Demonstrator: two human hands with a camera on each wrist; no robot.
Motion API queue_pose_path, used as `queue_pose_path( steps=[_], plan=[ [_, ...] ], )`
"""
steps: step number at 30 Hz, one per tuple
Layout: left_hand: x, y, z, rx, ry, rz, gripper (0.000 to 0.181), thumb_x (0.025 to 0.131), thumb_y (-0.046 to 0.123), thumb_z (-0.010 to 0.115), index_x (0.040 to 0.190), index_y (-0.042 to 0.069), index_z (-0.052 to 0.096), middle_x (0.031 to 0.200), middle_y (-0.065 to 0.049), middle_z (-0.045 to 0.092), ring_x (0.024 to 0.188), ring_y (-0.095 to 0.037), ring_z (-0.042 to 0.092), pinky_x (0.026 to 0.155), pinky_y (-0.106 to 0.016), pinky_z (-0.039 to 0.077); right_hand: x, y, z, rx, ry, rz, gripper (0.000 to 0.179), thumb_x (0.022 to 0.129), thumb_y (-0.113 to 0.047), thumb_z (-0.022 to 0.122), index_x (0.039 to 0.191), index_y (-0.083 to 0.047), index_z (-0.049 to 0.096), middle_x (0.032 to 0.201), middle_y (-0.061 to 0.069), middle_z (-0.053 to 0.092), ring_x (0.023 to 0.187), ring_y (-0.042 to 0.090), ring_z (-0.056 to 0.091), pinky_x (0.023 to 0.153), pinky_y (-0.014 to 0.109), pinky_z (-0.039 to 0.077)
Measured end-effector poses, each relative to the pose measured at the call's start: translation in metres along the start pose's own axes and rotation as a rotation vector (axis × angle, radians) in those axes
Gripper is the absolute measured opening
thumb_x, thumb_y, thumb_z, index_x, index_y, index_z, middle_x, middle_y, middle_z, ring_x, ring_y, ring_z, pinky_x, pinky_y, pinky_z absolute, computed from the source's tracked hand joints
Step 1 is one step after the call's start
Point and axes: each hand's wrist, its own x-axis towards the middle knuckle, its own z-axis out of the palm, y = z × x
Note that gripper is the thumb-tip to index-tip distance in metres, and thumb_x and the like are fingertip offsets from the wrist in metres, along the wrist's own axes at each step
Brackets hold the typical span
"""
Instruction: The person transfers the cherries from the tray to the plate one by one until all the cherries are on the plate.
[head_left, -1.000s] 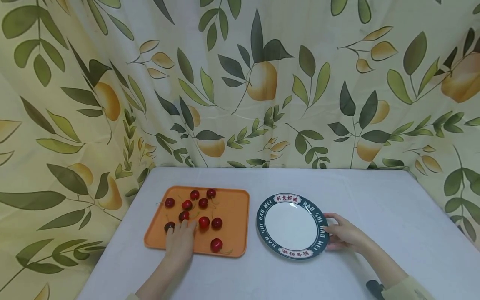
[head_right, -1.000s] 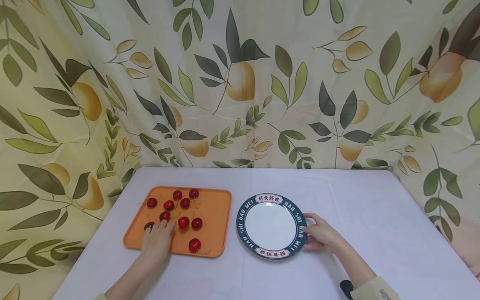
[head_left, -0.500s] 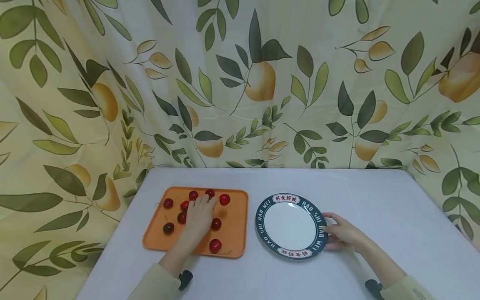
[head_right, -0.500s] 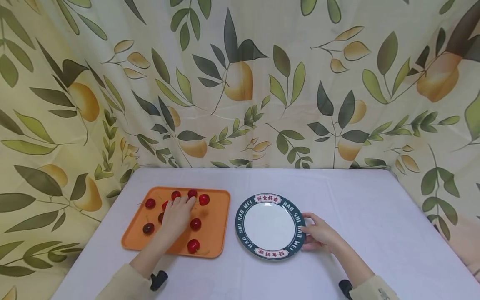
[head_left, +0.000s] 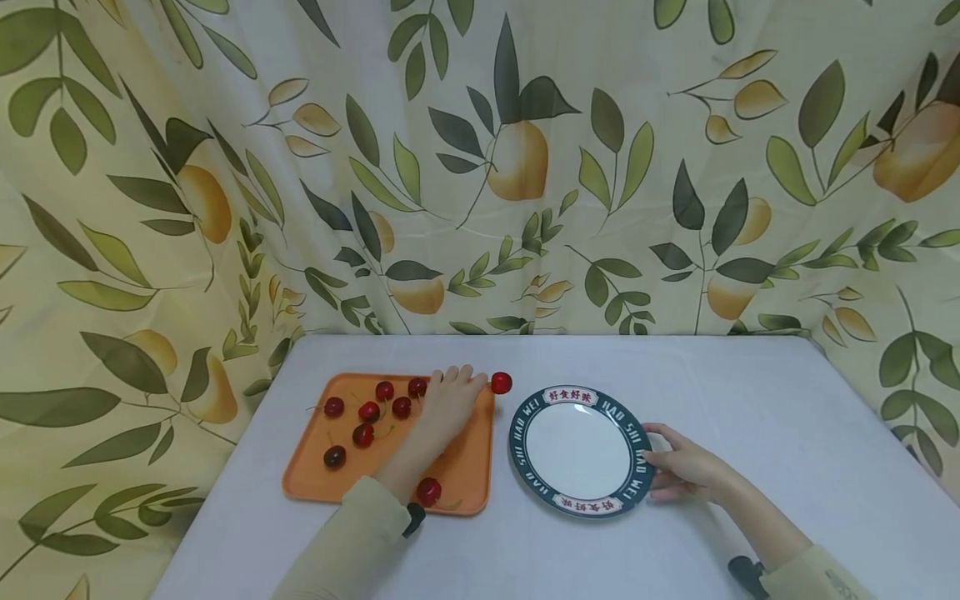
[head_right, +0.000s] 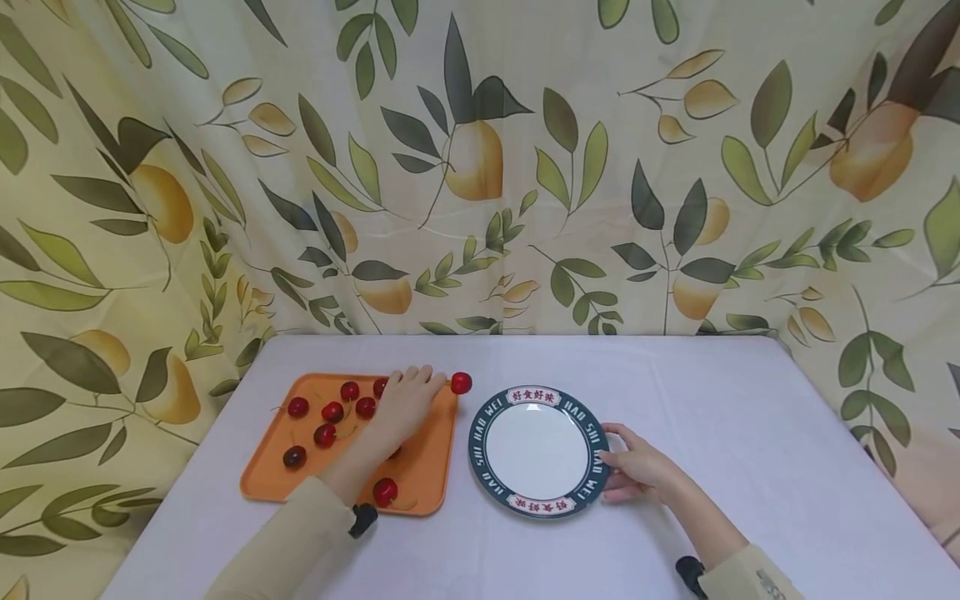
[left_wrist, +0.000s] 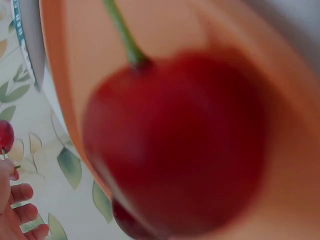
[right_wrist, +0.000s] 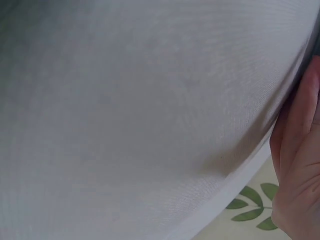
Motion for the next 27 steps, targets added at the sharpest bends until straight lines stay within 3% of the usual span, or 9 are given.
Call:
queue_pose_path(
  steps=[3,10,19,27],
  plan=[
    [0.010,0.010,0.002,0.022,-0.031,0.027,0.027,0.091,0.014,0.053,0.116,0.026,0.054,0.102,0.000,0.054,0.093,-0.019,0.046,0.077,-0.034,0.037,0.000,0.000,0.000,0.002,0.000,-0.005,0.056,0.094,-0.010,0.043,0.143,-0.009,0.015,0.086,0.012,0.055,0.066,0.021,0.063,0.062,0.036,0.053],
    [0.032,0.047,0.001,0.058,-0.174,0.110,0.044,0.088,0.022,0.059,0.130,0.029,0.045,0.120,0.001,0.049,0.106,-0.018,0.041,0.092,-0.036,0.036,-0.001,0.000,0.001,0.012,-0.015,0.008,0.056,0.094,-0.011,0.043,0.143,-0.011,0.014,0.085,0.011,0.052,0.066,0.020,0.060,0.063,0.036,0.053],
    [0.045,0.090,0.010,0.068,-0.195,0.199,0.041,0.090,0.028,0.056,0.130,0.034,0.045,0.123,0.006,0.048,0.108,-0.012,0.041,0.095,-0.032,0.034,-0.002,0.000,0.000,0.002,-0.011,0.003,0.057,0.095,-0.011,0.043,0.143,-0.010,0.014,0.087,0.012,0.052,0.067,0.020,0.059,0.063,0.035,0.053],
    [0.050,0.111,0.018,0.092,-0.236,0.250,0.041,0.092,0.028,0.054,0.131,0.036,0.044,0.132,0.009,0.045,0.115,-0.011,0.040,0.100,-0.032,0.032,-0.002,0.000,0.000,0.013,-0.032,0.004,0.057,0.095,-0.011,0.043,0.143,-0.011,0.012,0.088,0.012,0.052,0.067,0.020,0.059,0.062,0.034,0.053]
  ],
)
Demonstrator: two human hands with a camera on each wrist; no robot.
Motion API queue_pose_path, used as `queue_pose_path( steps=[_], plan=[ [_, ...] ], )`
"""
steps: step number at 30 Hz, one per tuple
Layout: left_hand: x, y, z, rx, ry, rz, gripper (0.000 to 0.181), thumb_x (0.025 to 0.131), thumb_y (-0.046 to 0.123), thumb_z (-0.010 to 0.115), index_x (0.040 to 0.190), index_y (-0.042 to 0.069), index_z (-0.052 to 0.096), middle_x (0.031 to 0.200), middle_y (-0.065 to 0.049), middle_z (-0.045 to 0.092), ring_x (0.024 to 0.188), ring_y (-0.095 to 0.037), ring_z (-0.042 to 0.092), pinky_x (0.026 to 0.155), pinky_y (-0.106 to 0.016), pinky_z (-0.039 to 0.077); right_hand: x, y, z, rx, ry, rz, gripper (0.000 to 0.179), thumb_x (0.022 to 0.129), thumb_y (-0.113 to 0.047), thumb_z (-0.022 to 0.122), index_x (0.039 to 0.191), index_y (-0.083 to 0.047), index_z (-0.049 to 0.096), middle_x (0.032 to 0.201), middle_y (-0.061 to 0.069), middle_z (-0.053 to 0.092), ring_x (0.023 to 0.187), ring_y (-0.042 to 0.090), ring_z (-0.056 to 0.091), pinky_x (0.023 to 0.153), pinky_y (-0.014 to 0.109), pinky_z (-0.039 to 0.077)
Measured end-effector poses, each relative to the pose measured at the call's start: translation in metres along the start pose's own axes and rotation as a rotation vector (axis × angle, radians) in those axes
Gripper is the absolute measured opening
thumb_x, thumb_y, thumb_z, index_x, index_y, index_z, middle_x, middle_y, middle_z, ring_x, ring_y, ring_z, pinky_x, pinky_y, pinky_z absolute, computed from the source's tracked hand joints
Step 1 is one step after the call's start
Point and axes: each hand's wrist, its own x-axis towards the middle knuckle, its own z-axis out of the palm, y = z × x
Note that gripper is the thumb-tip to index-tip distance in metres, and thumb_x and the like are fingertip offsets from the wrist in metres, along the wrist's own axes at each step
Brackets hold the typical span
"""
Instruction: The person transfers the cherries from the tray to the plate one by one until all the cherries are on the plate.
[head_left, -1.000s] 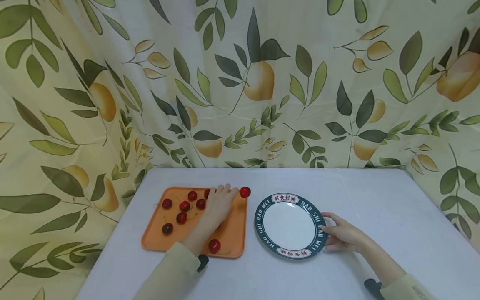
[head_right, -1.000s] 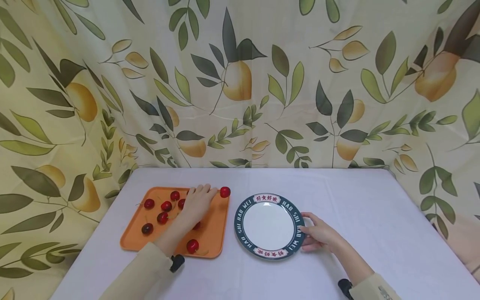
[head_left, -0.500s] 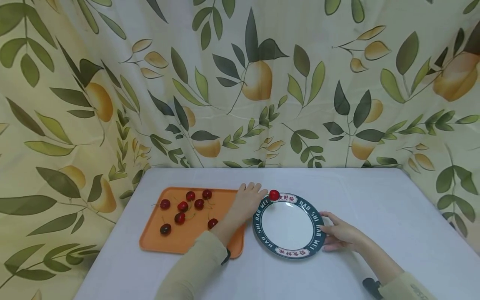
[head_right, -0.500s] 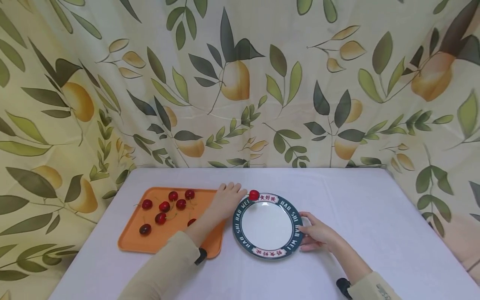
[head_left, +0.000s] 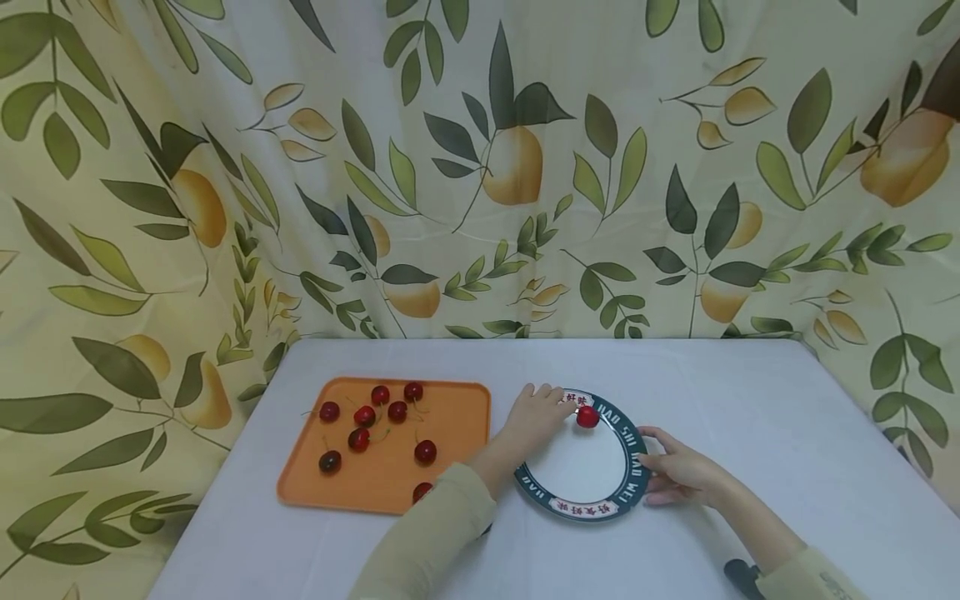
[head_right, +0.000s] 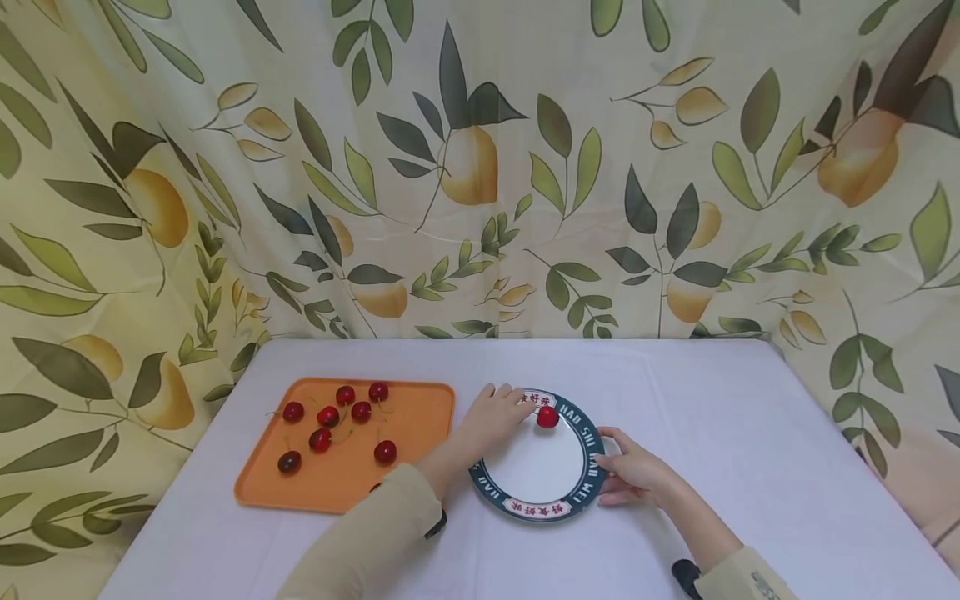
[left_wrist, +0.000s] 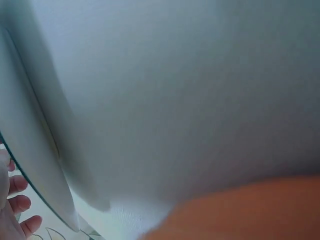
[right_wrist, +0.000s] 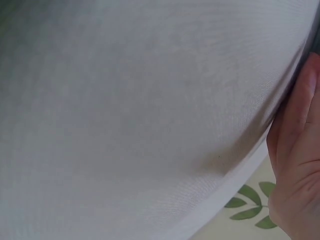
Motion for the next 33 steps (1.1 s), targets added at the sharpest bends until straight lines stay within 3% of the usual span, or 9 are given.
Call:
queue_pose_path(
  steps=[7,16,26,33],
  plan=[
    [0.003,0.008,0.002,-0.055,-0.046,-0.002,0.040,0.094,0.032,0.046,0.134,0.036,0.041,0.139,0.008,0.039,0.128,-0.012,0.034,0.105,-0.033,0.026,0.002,0.001,-0.001,0.008,0.003,0.009,0.057,0.095,-0.011,0.042,0.143,-0.012,0.013,0.088,0.012,0.052,0.068,0.020,0.060,0.063,0.035,0.053],
    [0.002,0.010,0.005,-0.047,-0.043,-0.030,0.041,0.093,0.034,0.049,0.133,0.036,0.041,0.138,0.008,0.041,0.125,-0.012,0.036,0.103,-0.033,0.028,0.002,0.003,-0.001,-0.006,0.006,-0.023,0.056,0.095,-0.009,0.042,0.143,-0.010,0.013,0.086,0.011,0.054,0.067,0.021,0.062,0.062,0.036,0.053],
    [-0.006,0.002,-0.003,-0.065,0.032,-0.160,0.033,0.096,0.040,0.040,0.129,0.033,0.043,0.120,0.006,0.051,0.107,-0.011,0.044,0.091,-0.031,0.036,0.003,0.004,-0.001,-0.002,0.005,-0.009,0.056,0.095,-0.010,0.042,0.143,-0.011,0.013,0.085,0.011,0.054,0.066,0.020,0.061,0.061,0.035,0.053],
    [-0.022,-0.013,-0.008,-0.104,0.018,-0.231,0.041,0.095,0.045,0.038,0.134,0.032,0.041,0.121,0.005,0.047,0.107,-0.013,0.042,0.091,-0.032,0.035,0.001,0.002,-0.001,-0.003,0.003,-0.018,0.056,0.095,-0.011,0.042,0.143,-0.009,0.012,0.085,0.012,0.053,0.067,0.020,0.061,0.062,0.035,0.053]
  ],
)
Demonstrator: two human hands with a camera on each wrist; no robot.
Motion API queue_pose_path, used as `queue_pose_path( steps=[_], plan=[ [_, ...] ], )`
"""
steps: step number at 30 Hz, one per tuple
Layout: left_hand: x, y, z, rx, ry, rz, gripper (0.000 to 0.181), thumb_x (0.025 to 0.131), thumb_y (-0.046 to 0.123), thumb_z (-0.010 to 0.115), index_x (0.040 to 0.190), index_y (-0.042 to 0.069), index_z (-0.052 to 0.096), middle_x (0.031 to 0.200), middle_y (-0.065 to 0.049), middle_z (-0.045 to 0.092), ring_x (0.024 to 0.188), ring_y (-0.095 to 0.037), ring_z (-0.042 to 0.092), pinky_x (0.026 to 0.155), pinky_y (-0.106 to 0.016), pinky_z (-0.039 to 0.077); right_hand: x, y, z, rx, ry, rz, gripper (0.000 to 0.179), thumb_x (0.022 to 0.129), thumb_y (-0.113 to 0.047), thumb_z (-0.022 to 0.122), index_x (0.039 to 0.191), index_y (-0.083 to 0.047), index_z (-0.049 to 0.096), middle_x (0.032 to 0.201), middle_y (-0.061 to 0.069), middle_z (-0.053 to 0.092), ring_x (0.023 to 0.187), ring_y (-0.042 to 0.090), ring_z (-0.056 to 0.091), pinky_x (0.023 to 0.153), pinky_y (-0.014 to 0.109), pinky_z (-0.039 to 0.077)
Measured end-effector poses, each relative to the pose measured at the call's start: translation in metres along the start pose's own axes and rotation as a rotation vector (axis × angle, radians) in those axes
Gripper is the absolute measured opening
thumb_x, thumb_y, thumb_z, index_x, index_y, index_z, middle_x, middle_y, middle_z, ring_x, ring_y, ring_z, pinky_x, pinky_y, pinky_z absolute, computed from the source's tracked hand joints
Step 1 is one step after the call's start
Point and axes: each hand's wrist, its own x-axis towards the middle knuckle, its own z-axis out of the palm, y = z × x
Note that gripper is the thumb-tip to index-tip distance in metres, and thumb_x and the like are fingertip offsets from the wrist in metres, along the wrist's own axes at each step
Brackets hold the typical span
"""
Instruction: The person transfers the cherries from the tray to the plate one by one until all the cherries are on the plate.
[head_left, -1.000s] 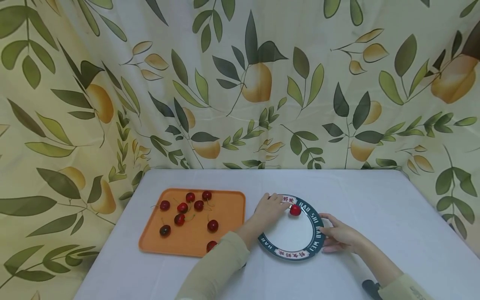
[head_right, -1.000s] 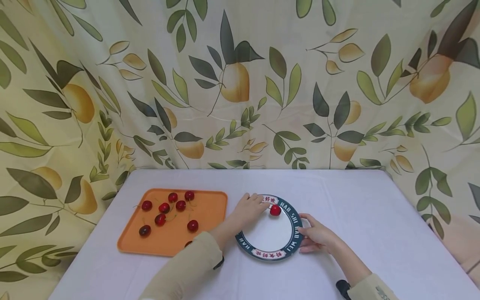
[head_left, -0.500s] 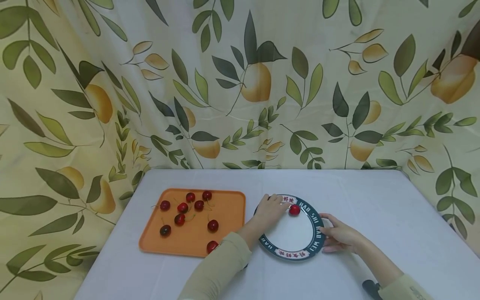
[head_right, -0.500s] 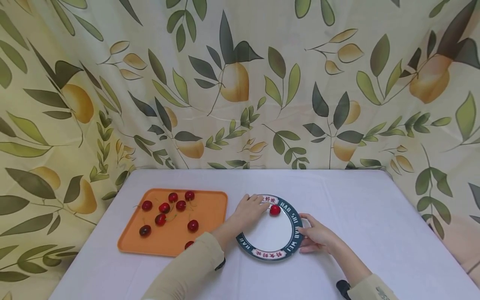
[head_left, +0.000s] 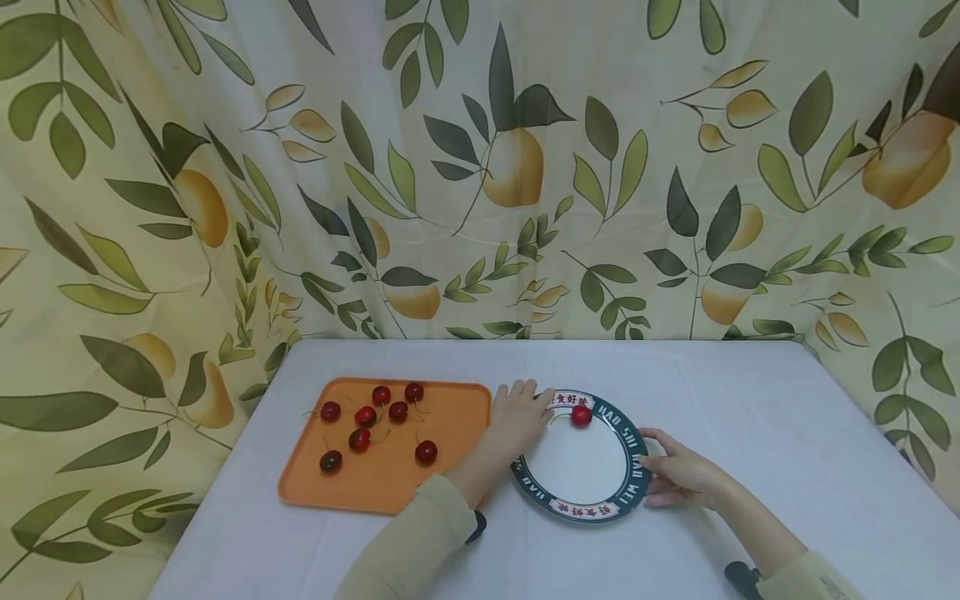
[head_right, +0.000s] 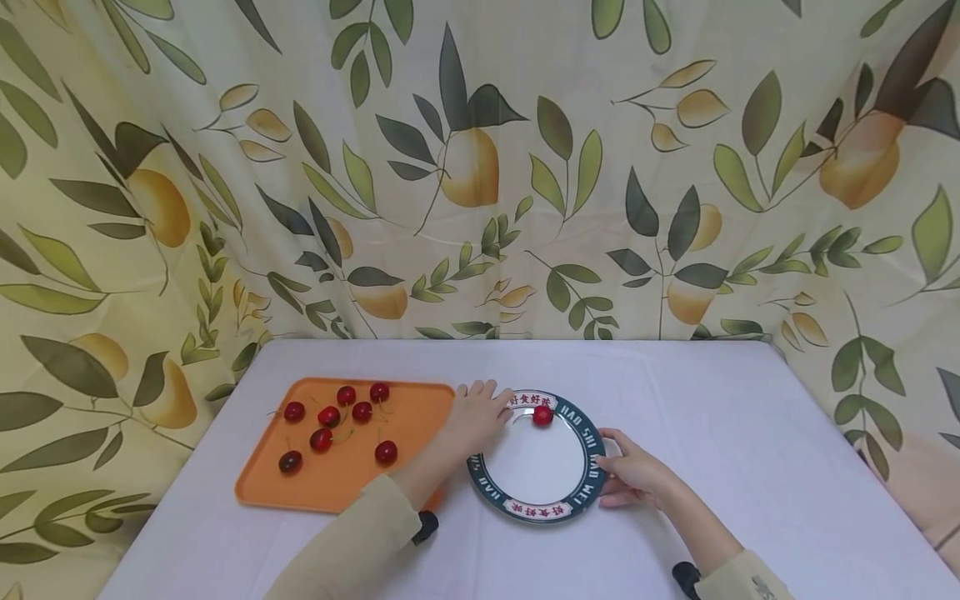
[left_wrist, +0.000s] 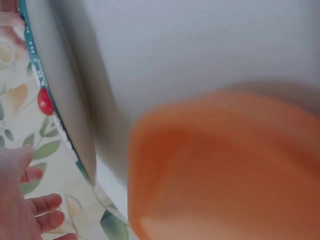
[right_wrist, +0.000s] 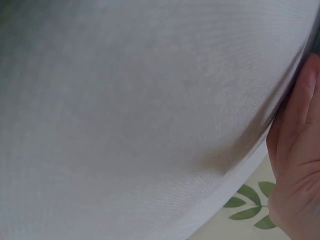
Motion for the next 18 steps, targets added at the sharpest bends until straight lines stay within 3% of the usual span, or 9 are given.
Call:
queue_pose_path(
  steps=[11,18],
  plan=[
    [-0.042,-0.035,-0.007,-0.059,-0.108,0.017,0.045,0.093,0.042,0.045,0.136,0.029,0.039,0.130,-0.003,0.039,0.116,-0.020,0.035,0.098,-0.038,0.032,0.001,-0.001,0.002,-0.017,0.011,-0.004,0.056,0.095,-0.011,0.042,0.143,-0.009,0.012,0.084,0.011,0.054,0.067,0.020,0.061,0.062,0.035,0.053],
    [-0.071,-0.073,-0.002,-0.149,-0.037,0.038,0.042,0.092,0.035,0.050,0.133,0.026,0.044,0.130,-0.006,0.040,0.119,-0.025,0.036,0.102,-0.045,0.028,0.001,-0.002,0.003,-0.013,0.010,0.007,0.056,0.095,-0.011,0.042,0.143,-0.010,0.012,0.085,0.011,0.055,0.068,0.020,0.061,0.062,0.035,0.053]
  ],
)
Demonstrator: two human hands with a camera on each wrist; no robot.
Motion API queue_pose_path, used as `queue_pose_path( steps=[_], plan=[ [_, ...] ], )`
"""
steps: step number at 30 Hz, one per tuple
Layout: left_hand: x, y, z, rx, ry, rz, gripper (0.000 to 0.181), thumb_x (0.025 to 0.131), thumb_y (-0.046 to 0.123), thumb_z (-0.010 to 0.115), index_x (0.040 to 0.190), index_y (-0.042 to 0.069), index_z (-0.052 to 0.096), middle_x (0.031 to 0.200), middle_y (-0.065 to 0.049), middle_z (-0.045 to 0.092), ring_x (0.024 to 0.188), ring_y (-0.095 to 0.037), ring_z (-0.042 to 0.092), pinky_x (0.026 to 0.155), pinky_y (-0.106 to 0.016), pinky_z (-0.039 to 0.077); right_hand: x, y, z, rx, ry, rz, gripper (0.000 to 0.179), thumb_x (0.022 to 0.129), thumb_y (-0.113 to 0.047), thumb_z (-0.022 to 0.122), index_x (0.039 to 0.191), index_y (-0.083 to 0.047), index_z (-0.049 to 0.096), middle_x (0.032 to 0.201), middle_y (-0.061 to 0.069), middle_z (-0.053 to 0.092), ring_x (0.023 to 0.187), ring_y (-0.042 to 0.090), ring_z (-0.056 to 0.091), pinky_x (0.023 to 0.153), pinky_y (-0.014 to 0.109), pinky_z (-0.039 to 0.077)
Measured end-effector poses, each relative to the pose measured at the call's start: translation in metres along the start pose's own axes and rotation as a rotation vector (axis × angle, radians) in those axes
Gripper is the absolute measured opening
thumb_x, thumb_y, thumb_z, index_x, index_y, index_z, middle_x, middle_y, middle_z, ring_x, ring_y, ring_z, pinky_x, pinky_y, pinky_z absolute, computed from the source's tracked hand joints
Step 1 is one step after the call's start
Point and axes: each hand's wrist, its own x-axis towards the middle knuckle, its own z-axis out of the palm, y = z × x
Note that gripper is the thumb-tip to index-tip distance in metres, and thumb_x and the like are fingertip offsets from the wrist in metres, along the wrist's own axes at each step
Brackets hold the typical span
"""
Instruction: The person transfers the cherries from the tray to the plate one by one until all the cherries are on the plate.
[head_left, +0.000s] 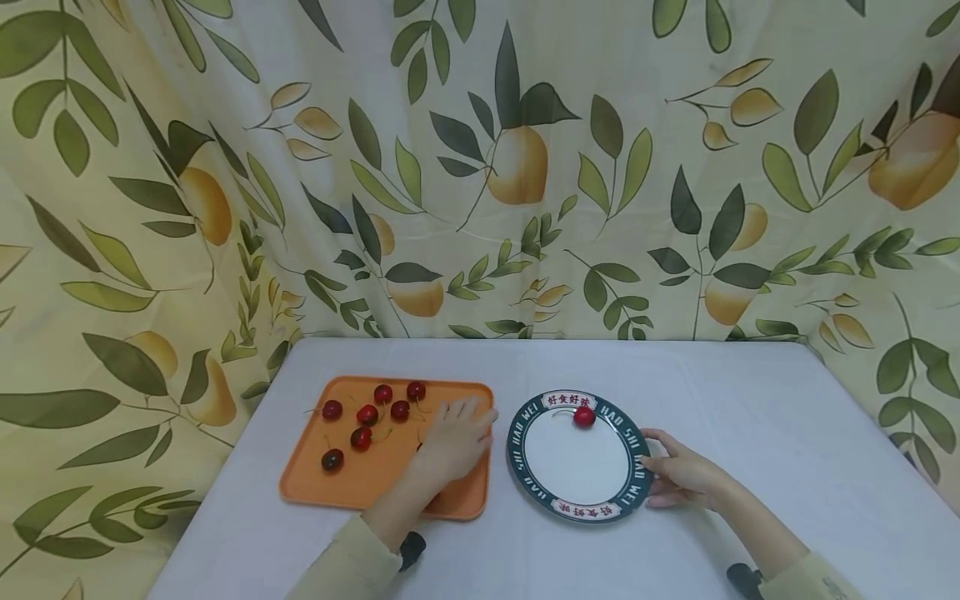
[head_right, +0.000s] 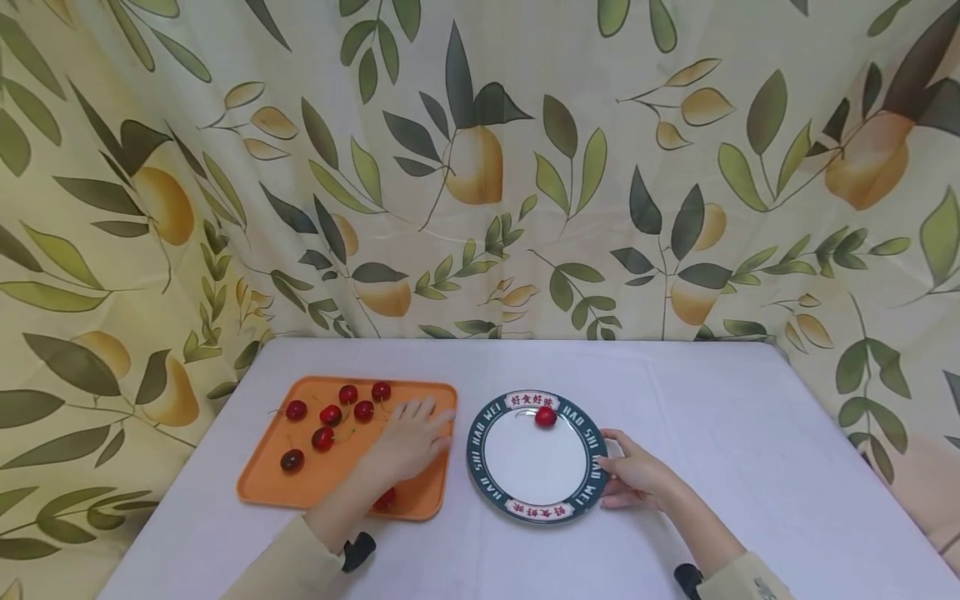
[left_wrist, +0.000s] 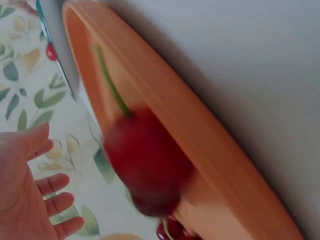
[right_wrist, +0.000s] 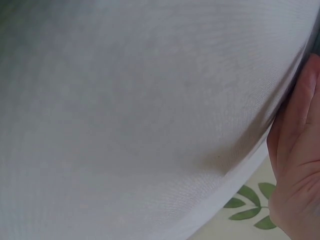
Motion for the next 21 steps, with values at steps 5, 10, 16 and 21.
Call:
queue_pose_path(
  steps=[5,10,16,21],
  plan=[
    [-0.018,-0.026,0.003,-0.006,0.055,0.028,0.038,0.092,0.033,0.052,0.129,0.025,0.047,0.128,-0.008,0.042,0.117,-0.028,0.037,0.100,-0.047,0.029,0.000,0.002,0.001,0.000,0.003,-0.002,0.056,0.095,-0.010,0.042,0.143,-0.010,0.013,0.085,0.012,0.055,0.069,0.020,0.061,0.063,0.035,0.053],
    [-0.034,-0.046,0.006,0.034,0.104,0.044,0.033,0.090,0.032,0.055,0.122,0.025,0.048,0.114,-0.006,0.042,0.105,-0.026,0.040,0.091,-0.044,0.032,0.000,0.002,0.000,0.005,0.000,0.000,0.056,0.095,-0.010,0.042,0.143,-0.009,0.012,0.085,0.012,0.055,0.069,0.020,0.061,0.063,0.036,0.053],
    [-0.052,-0.057,0.012,0.049,0.062,0.079,0.031,0.089,0.032,0.056,0.118,0.022,0.050,0.114,-0.008,0.042,0.101,-0.026,0.041,0.089,-0.044,0.034,0.001,0.002,-0.001,0.004,-0.006,0.002,0.056,0.095,-0.011,0.042,0.143,-0.010,0.012,0.084,0.011,0.054,0.069,0.020,0.061,0.063,0.035,0.053],
    [-0.065,-0.058,0.021,0.048,0.021,0.143,0.032,0.093,0.035,0.050,0.121,0.022,0.050,0.115,-0.007,0.043,0.103,-0.026,0.041,0.095,-0.047,0.033,0.000,0.001,0.000,0.000,-0.008,-0.006,0.056,0.096,-0.011,0.041,0.143,-0.009,0.012,0.084,0.011,0.053,0.068,0.020,0.060,0.063,0.035,0.053]
  ],
)
